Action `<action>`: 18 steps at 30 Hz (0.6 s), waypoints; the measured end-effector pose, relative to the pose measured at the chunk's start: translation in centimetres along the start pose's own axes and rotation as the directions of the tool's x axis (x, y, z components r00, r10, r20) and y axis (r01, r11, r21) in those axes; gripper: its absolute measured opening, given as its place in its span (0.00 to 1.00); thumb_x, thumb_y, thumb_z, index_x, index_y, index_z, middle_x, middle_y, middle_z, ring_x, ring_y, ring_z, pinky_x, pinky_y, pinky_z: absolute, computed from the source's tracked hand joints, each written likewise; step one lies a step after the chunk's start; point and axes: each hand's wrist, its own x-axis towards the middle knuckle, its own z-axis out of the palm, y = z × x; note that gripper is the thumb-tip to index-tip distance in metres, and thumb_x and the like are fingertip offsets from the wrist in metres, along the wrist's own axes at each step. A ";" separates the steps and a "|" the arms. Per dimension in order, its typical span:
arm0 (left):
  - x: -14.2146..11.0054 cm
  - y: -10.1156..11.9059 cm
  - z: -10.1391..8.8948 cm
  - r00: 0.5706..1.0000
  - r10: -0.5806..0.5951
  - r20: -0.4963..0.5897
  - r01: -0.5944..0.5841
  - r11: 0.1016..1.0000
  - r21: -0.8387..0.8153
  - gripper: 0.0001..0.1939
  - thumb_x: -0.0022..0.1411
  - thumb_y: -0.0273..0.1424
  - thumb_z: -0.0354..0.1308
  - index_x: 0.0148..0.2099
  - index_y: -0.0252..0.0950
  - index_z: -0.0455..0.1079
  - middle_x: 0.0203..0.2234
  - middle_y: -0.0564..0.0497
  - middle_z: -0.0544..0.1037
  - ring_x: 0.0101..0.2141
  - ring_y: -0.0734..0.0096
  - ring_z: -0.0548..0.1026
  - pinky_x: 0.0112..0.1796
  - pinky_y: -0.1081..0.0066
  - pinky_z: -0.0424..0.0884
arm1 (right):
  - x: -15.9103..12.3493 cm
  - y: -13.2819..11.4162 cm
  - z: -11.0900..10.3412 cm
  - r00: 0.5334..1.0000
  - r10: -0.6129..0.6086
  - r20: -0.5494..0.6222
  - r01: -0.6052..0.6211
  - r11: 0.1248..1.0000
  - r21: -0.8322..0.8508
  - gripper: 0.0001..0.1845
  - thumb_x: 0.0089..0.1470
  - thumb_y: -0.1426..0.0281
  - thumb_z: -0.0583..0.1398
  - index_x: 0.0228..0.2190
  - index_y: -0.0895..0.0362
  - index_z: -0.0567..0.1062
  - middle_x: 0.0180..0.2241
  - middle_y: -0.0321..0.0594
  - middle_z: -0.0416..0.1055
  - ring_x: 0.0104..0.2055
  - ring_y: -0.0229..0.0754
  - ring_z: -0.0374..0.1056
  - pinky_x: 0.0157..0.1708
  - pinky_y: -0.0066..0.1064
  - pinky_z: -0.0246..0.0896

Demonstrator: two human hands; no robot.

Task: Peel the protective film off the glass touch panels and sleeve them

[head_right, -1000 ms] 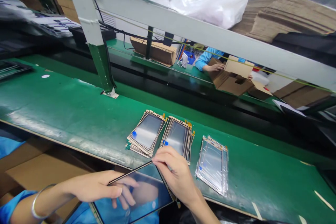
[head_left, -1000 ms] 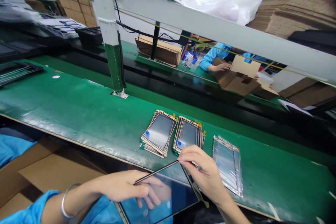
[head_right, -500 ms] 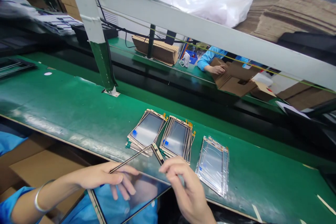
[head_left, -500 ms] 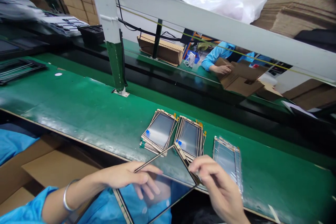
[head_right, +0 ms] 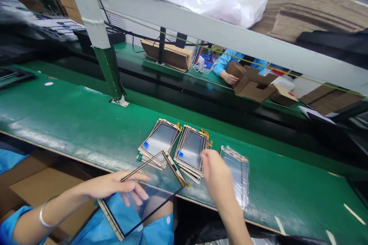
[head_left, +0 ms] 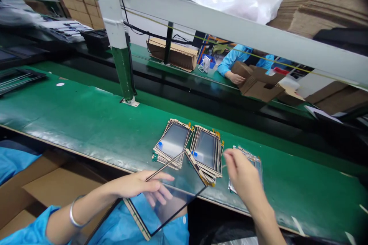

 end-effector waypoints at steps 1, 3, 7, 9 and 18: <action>-0.1 0.0 0.2 1.000 -0.007 0.023 0.006 0.999 0.044 0.29 0.60 0.46 0.56 0.60 0.37 0.62 0.46 0.38 0.77 0.43 0.59 0.77 0.36 0.69 0.73 | 0.6 -1.5 0.4 0.988 -0.139 0.069 0.131 0.986 0.108 0.11 0.61 0.65 0.48 0.33 0.54 0.67 0.29 0.39 0.68 0.28 0.39 0.65 0.30 0.28 0.59; -0.3 -0.1 0.5 0.999 -0.009 0.049 0.003 0.992 0.126 0.27 0.63 0.45 0.54 0.60 0.38 0.61 0.47 0.39 0.76 0.44 0.60 0.77 0.38 0.68 0.72 | 1.3 -3.8 0.9 0.925 -0.337 0.177 0.287 0.923 0.258 0.08 0.62 0.68 0.50 0.35 0.54 0.67 0.29 0.37 0.66 0.29 0.37 0.64 0.31 0.26 0.59; -0.8 0.0 0.8 0.998 -0.003 0.065 -0.010 0.980 0.199 0.24 0.66 0.41 0.51 0.62 0.40 0.60 0.48 0.40 0.76 0.45 0.61 0.76 0.38 0.69 0.72 | 1.9 -5.3 0.6 0.834 -0.481 0.270 0.410 0.868 0.278 0.05 0.62 0.71 0.51 0.35 0.54 0.66 0.31 0.36 0.64 0.30 0.36 0.63 0.31 0.27 0.59; -0.9 0.1 0.8 0.998 -0.013 0.064 -0.001 0.977 0.214 0.24 0.66 0.41 0.50 0.62 0.40 0.60 0.48 0.40 0.76 0.45 0.61 0.76 0.38 0.70 0.72 | 2.1 -5.2 0.2 0.802 -0.521 0.293 0.458 0.850 0.258 0.06 0.63 0.72 0.50 0.33 0.54 0.66 0.31 0.37 0.63 0.31 0.36 0.63 0.31 0.27 0.59; 0.2 -0.3 0.8 0.999 -0.016 0.030 0.011 0.990 0.143 0.26 0.64 0.43 0.53 0.61 0.38 0.61 0.47 0.39 0.76 0.44 0.59 0.77 0.37 0.68 0.73 | 0.8 -4.4 1.0 0.727 -0.664 0.175 0.669 0.742 0.039 0.10 0.62 0.76 0.48 0.33 0.57 0.68 0.26 0.38 0.64 0.27 0.39 0.60 0.26 0.30 0.55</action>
